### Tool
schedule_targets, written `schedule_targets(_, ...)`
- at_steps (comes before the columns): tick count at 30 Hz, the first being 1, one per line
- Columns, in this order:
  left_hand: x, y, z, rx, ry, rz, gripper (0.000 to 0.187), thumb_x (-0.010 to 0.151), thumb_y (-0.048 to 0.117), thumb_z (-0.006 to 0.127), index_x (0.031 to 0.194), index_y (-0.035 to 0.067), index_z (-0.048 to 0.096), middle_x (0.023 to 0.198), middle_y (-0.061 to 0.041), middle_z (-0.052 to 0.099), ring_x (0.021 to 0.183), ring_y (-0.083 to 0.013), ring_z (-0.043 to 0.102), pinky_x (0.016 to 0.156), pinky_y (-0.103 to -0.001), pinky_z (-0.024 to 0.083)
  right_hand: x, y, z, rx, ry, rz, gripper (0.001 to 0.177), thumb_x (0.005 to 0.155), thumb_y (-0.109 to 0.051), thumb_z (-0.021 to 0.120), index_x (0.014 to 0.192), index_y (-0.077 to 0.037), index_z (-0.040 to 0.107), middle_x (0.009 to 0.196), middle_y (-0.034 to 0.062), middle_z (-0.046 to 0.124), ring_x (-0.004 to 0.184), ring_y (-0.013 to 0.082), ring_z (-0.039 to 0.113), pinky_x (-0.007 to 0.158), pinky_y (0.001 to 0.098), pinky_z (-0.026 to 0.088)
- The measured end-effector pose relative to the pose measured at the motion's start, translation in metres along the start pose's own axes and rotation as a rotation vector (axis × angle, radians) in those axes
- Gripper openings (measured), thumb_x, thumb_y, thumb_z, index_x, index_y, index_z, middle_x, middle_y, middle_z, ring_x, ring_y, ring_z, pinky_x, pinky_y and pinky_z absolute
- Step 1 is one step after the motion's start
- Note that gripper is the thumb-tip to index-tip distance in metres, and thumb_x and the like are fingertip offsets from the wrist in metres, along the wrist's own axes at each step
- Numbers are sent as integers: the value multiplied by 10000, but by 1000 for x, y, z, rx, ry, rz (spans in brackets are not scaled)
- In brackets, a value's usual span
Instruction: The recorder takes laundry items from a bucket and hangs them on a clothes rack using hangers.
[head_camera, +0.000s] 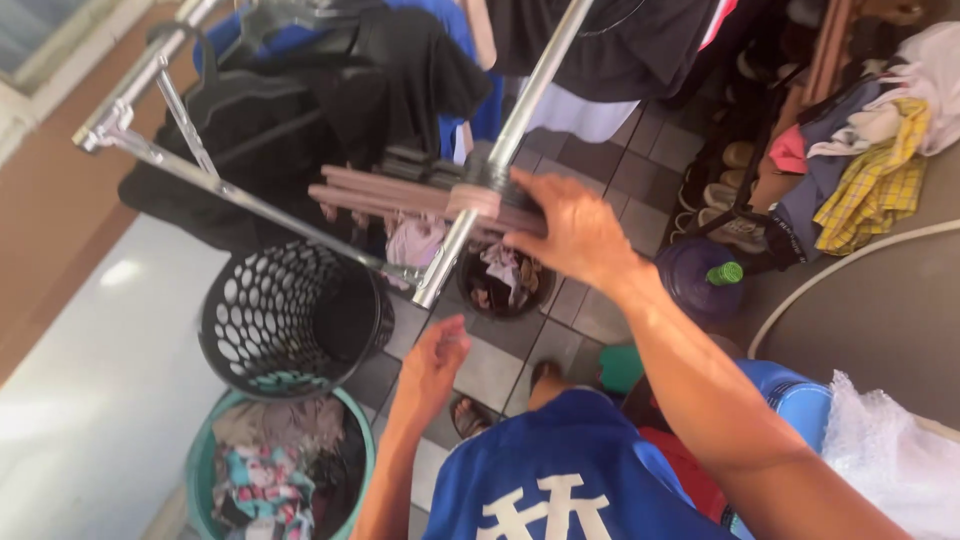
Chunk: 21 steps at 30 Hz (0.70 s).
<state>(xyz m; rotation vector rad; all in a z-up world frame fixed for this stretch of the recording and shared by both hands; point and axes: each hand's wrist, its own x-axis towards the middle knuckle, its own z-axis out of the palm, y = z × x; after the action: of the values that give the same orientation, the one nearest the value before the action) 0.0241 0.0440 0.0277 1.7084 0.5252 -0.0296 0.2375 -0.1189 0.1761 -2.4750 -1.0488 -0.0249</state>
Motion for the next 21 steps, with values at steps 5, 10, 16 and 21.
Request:
schedule_targets(5, 8, 6, 10, -57, 65, 11, 451, 957, 271, 648, 1358, 68, 611, 1226, -106, 724, 1037, -205, 722, 877, -344, 561, 25, 28, -9, -5, -81, -4, 723, 816, -412, 814, 1405, -93, 541, 1173, 137, 684, 1080, 347, 659, 895, 469, 534)
schedule_targets(10, 15, 48, 44, -144, 156, -290, 476, 923, 294, 636, 1364, 118, 594, 1271, -50, 697, 1079, -202, 712, 806, -406, 598, 59, 51, -22, -41, -281, -11, 758, 765, -524, 841, 1307, -66, 571, 936, 198, 722, 920, 390, 694, 823, 497, 531)
schedule_targets(16, 42, 108, 110, -239, 521, -65, 505, 951, 310, 650, 1396, 85, 572, 1280, -85, 711, 1118, -221, 722, 955, -373, 558, 78, 76, -12, 238, -552, 43, 830, 617, -650, 844, 1150, -65, 594, 918, 155, 754, 905, 372, 735, 792, 462, 566)
schedule_targets(21, 58, 171, 155, -354, 777, 67, 511, 957, 263, 676, 1402, 39, 557, 1200, -86, 718, 1099, -209, 701, 938, -370, 558, 76, 107, 10, 721, -716, -66, 629, 776, -476, 816, 1197, -40, 647, 941, 99, 748, 865, 238, 709, 756, 372, 574)
